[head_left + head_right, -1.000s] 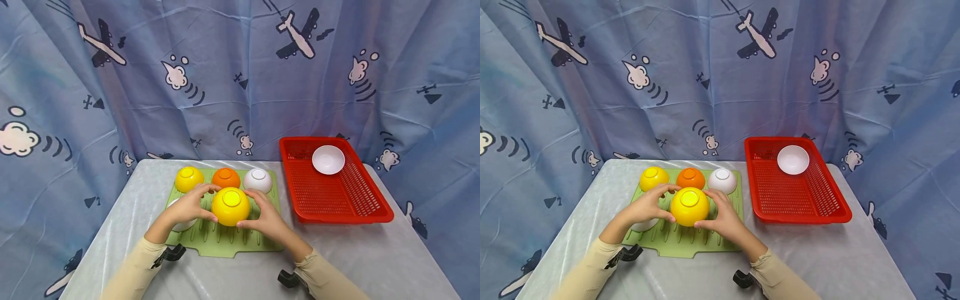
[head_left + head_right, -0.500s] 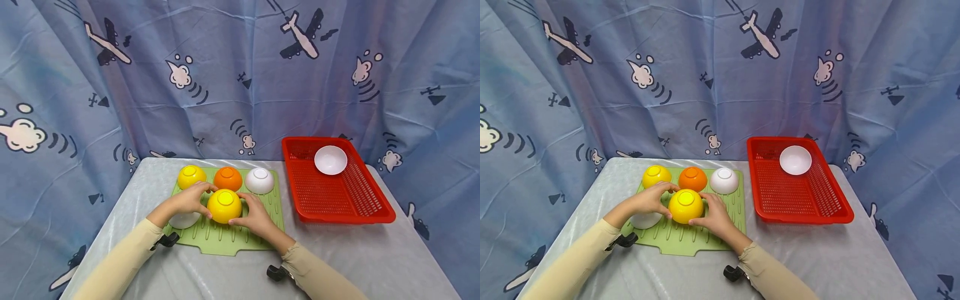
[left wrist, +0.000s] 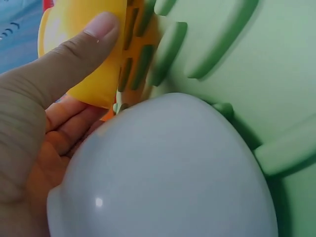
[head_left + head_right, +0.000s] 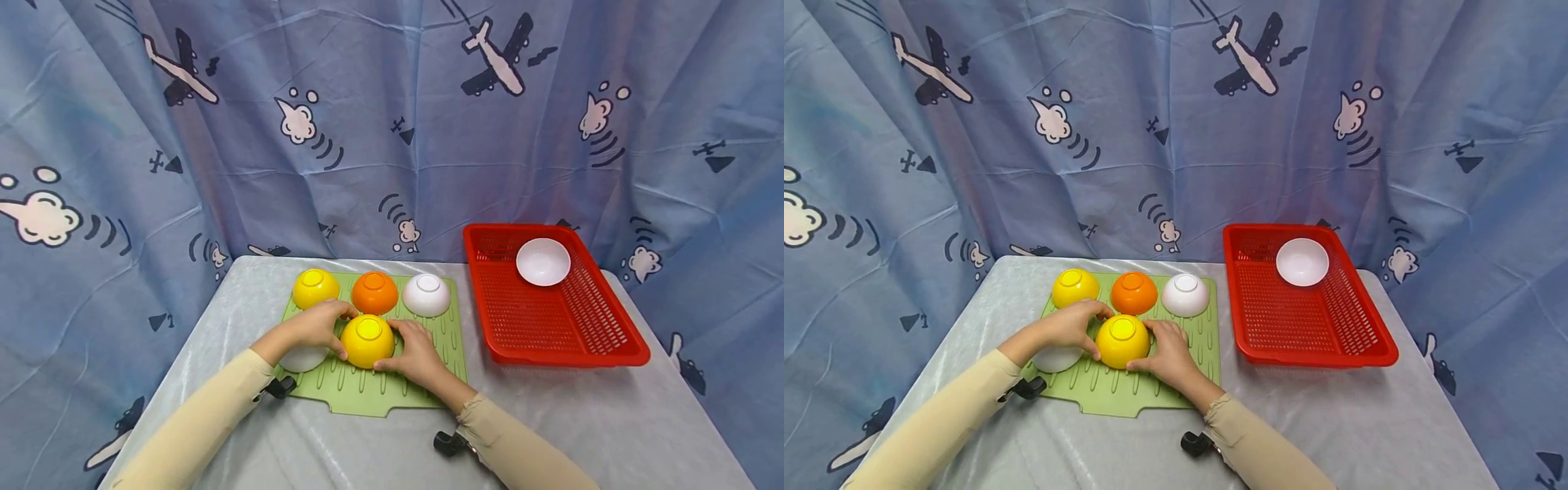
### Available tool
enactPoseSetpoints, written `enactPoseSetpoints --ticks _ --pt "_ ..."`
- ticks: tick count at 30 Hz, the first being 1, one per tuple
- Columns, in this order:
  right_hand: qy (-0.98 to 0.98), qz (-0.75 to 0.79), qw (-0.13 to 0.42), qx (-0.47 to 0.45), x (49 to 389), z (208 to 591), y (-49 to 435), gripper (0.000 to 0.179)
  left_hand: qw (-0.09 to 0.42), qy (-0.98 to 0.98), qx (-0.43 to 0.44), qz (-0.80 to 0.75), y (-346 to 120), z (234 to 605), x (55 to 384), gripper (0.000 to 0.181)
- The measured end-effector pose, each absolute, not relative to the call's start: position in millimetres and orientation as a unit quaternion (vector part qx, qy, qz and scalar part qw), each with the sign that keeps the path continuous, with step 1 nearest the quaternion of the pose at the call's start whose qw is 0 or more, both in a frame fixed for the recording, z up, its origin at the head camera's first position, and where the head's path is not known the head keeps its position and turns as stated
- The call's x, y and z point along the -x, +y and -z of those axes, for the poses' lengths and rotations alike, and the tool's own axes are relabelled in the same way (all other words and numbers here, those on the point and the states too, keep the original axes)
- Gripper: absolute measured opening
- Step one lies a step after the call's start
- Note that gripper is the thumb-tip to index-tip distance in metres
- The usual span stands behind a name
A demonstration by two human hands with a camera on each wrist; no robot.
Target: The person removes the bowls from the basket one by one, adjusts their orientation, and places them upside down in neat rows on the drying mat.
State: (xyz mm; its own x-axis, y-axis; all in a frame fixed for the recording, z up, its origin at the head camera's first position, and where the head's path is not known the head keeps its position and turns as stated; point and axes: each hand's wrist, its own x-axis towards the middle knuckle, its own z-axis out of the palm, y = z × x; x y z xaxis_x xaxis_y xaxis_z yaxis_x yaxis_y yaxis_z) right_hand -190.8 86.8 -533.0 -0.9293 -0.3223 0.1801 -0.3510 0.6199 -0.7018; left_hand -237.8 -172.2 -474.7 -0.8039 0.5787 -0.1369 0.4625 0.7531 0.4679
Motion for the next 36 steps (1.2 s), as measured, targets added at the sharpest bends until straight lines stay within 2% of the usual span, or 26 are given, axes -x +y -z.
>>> enactPoseSetpoints --ticks 17,21,27,36 --pt "-0.927 -0.303 0.026 -0.221 194 530 87 0.093 0.133 0.938 -0.285 -0.144 -164 475 235 0.081" --pt "-0.928 -0.297 0.023 -0.222 194 528 87 0.092 0.129 0.935 -0.280 -0.175 -165 471 234 0.084" --pt "-0.930 -0.291 0.027 -0.222 194 527 88 0.092 0.106 0.898 -0.313 -0.291 -158 466 235 0.070" --pt "-0.931 -0.285 0.022 -0.226 195 532 88 0.093 0.122 0.890 -0.303 -0.317 -149 473 234 0.055"
